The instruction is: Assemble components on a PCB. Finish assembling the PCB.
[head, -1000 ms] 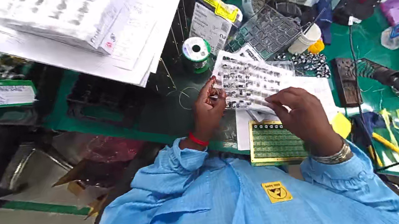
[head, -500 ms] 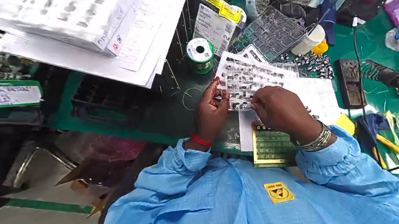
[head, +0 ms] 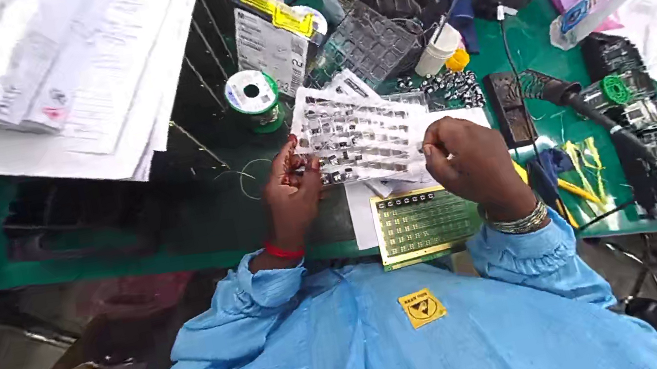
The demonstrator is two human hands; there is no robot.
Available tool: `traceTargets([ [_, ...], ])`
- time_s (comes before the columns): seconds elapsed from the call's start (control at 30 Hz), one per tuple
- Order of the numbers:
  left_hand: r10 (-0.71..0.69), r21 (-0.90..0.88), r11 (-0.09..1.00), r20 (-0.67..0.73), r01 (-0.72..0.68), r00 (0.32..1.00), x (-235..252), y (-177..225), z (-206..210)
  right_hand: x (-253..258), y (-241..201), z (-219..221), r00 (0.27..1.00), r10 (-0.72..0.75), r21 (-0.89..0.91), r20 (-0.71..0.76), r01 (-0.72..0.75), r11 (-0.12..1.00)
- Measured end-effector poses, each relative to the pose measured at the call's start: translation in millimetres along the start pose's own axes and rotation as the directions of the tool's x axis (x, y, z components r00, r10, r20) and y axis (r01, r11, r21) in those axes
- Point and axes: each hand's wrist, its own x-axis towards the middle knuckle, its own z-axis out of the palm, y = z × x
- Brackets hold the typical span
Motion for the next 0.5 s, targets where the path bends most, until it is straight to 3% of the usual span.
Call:
traceTargets([
  [0.1,0.025,0.007,1.000,-0.006,-0.025,1.000,0,-2,-1,-34,32,-10,0.971,0.239,-0.074,0.011,-0.238,0.968],
  [0.2,0.028,0.001,1.000,0.001,-0.028,1.000,0,-3,0,-60,50,-10,0.896,0.438,-0.124,0.075,-0.427,0.896],
  [0.5,0.008,0.025,1.000,0.007,-0.008,1.000,0,-2,-1,-74,56,2,0.792,0.573,-0.186,0.210,-0.543,0.819],
])
